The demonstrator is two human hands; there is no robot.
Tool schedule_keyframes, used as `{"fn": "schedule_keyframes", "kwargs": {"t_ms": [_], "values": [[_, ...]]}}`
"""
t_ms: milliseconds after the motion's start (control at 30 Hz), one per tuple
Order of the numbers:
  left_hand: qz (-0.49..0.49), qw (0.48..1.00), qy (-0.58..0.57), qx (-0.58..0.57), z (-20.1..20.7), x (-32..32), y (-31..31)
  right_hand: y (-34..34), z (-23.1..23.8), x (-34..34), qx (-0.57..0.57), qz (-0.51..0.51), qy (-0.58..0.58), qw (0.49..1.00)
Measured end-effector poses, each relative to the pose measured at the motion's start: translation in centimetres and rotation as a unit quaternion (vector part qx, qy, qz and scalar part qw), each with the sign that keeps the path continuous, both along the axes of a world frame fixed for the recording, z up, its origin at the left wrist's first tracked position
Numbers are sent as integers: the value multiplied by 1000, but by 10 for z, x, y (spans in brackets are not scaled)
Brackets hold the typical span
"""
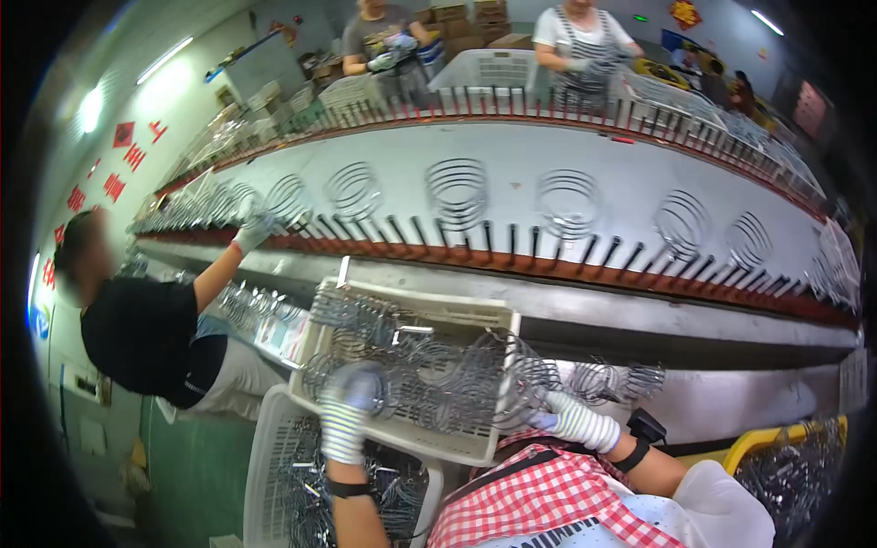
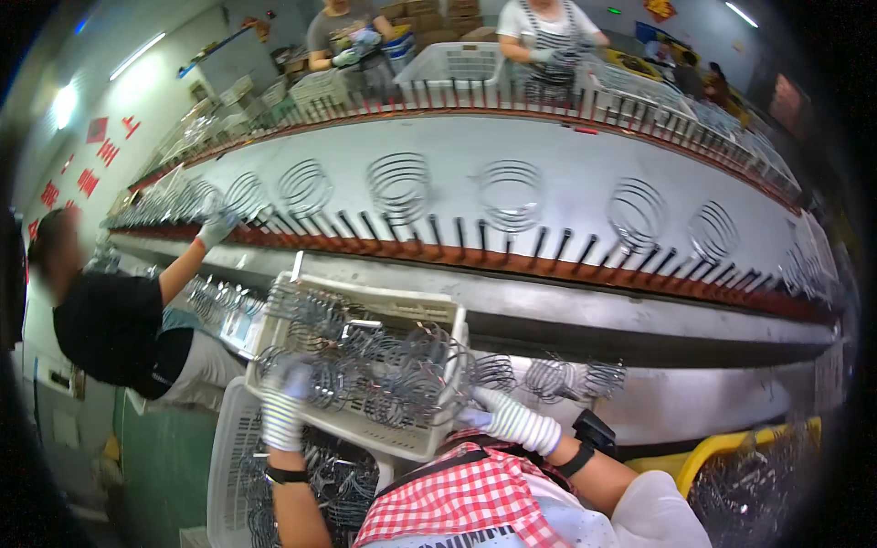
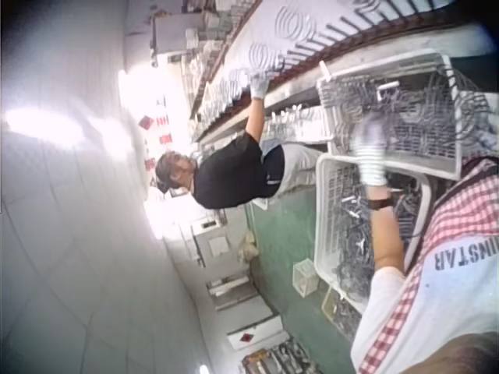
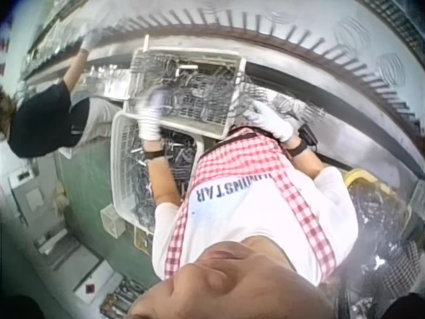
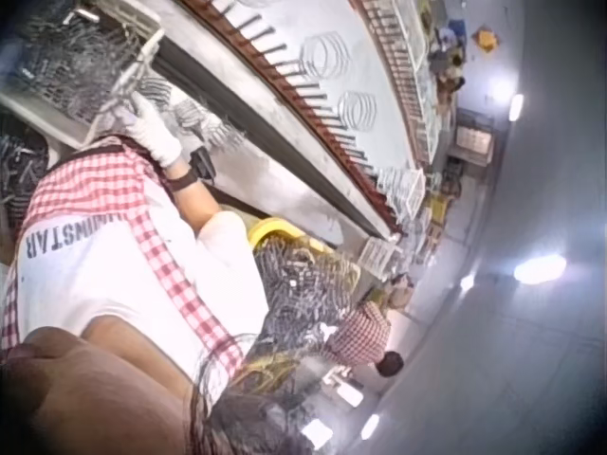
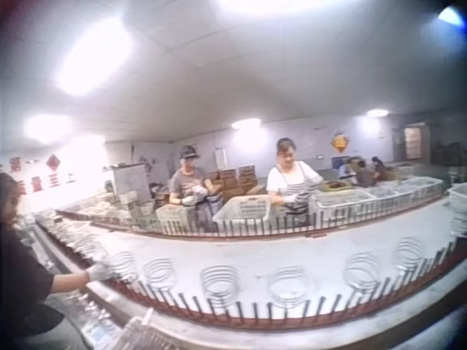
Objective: Inspecting and sorting metallic wire coil products from a basket and placing them into an assembly line tray.
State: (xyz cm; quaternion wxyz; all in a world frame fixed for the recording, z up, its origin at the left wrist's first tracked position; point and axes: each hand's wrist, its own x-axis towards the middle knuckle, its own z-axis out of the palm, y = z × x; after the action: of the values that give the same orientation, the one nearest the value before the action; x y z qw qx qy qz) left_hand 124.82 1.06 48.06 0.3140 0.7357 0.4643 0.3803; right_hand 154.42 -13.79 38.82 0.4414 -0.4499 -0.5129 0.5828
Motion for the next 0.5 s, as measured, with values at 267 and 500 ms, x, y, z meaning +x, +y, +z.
{"fn": "schedule_keyframes", "kwargs": {"t_ms": [267,500], "values": [[188,972,88,-109,-106,-197,139,-6,46,9,-134,18,76,988],[23,968,245,-42,-120,-208,157,-18,37,23,-191,-12,250,949]]}}
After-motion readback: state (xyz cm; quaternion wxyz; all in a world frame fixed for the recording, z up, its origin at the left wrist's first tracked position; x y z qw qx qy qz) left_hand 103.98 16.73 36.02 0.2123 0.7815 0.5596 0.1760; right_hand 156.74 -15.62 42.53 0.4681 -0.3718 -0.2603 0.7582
